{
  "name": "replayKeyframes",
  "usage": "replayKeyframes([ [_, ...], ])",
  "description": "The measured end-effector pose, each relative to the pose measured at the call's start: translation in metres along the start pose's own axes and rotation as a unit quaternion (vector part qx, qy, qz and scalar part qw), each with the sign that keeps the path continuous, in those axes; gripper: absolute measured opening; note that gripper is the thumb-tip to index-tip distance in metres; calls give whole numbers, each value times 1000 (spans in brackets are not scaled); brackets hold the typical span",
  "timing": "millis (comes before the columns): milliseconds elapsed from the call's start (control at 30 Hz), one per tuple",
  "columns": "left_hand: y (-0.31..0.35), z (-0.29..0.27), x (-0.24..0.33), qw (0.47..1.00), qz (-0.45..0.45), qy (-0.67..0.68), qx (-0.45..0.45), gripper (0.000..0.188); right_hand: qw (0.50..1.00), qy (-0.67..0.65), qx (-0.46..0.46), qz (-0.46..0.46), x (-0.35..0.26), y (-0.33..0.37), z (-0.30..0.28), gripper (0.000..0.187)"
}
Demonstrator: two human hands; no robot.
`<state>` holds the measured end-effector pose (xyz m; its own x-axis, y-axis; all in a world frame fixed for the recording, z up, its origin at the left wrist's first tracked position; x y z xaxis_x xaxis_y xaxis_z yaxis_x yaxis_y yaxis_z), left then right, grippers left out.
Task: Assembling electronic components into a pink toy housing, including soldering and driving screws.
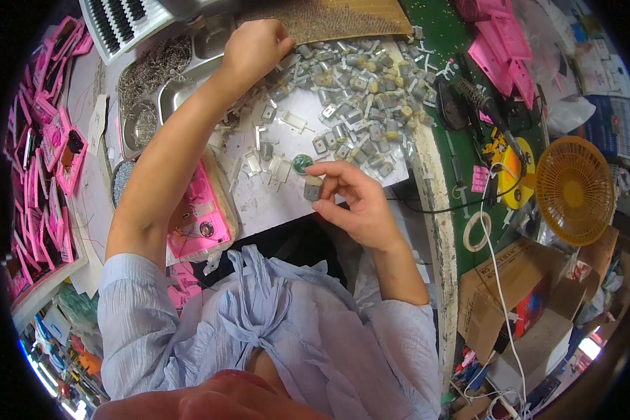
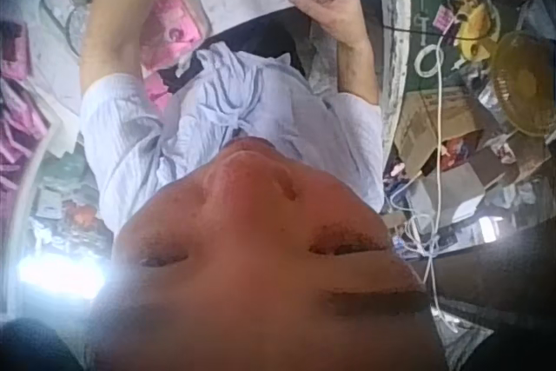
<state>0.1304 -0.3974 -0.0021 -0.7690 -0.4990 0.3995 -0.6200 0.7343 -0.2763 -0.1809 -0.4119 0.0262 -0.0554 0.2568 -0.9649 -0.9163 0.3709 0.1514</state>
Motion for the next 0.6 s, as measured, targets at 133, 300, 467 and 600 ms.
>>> replayKeyframes([
  [133, -3, 3, 8, 998, -18, -53, -9, 27, 1000, -5, 7, 14, 4, 3, -7, 49],
  [300, -15, 5, 5, 995, -65, -39, -71, 33, 1000, 7, -6, 8, 1, 4, -9, 48],
  [467, -22, 10, 13, 989, -110, -66, -70, 28, 1000, 21, -8, 14, -3, 6, -6, 47],
  [600, -20, 25, 6, 993, -108, -46, -29, 24, 999, 32, 0, 14, 0, 4, -10, 47],
])
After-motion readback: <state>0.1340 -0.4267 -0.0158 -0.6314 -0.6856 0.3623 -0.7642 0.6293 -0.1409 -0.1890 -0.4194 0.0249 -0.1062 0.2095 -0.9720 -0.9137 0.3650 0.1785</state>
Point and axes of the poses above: each hand's wrist, its own y-axis away from the middle knuckle, its own z-axis out of the palm, x = y × z, the point moved 1 cm from there along -y, towards the middle knuckle, and after that the axes turned 4 degrees about x, right-handed, at the moved point
